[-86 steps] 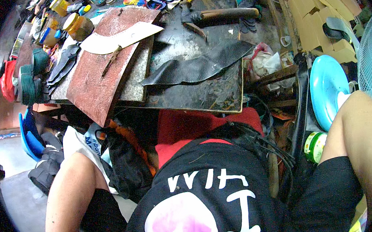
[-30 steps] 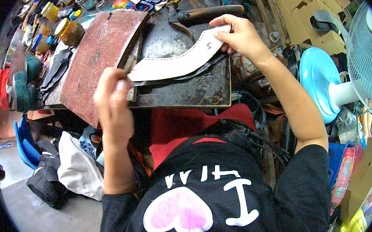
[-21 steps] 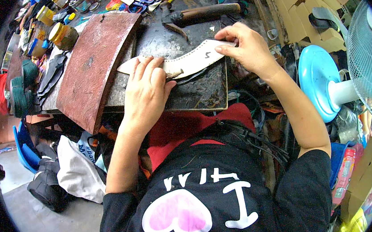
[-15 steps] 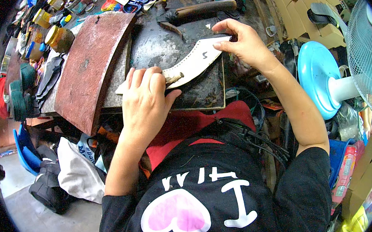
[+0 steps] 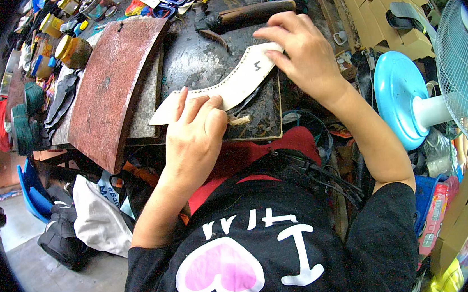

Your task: The person uses a hammer and punch to drive fasteners along the edge of a shoe upper piece, then applies adhesive from a jar to the same area and presses it onto a black leather strip. The person repeats the hammering and gluing steps on the same piece while working at a cluttered bench.

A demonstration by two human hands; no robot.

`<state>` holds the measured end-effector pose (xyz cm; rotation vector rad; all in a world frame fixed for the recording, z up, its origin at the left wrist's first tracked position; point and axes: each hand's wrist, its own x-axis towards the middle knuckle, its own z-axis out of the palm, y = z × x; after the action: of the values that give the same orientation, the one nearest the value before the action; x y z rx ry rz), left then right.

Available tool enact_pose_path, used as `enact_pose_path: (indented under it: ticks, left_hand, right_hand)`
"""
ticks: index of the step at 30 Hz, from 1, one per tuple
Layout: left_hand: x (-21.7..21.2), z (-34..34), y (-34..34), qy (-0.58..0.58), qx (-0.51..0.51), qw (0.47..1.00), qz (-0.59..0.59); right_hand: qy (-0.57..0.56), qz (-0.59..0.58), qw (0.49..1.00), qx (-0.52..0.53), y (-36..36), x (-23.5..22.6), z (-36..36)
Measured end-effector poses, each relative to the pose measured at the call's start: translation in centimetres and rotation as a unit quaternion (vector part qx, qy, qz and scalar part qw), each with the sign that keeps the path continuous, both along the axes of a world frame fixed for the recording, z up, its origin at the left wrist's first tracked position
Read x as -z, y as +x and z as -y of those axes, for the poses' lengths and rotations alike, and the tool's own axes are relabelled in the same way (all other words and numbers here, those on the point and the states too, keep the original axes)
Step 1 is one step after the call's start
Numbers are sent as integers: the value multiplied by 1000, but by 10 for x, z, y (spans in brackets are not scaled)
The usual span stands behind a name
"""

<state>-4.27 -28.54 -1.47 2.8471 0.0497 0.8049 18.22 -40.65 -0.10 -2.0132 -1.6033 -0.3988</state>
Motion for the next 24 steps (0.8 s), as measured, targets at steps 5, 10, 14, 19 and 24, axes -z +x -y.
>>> enact_pose_path:
  ticks: [5,10,14,19,24]
  left_hand:
    - [-6,0,-3,-60,11,998,-14]
    - [-15,-16,-12,-58,-73,994,60]
    - [-13,-19,-19,-60,-87,994,-4]
    - [7,-7,-24,-50,-73,996,7]
    - [19,-8,-27,-28,-66,989,126]
  right_hand:
    - [-34,-33,988,-147,-24,8,3]
    - [-19,-90,981,-173,-13,15,3]
    - [-35,-82,982,-165,-14,14,5]
    - [-56,-62,984,-158,-18,8,4]
    - [-39,-3,989,-145,-26,5,-3]
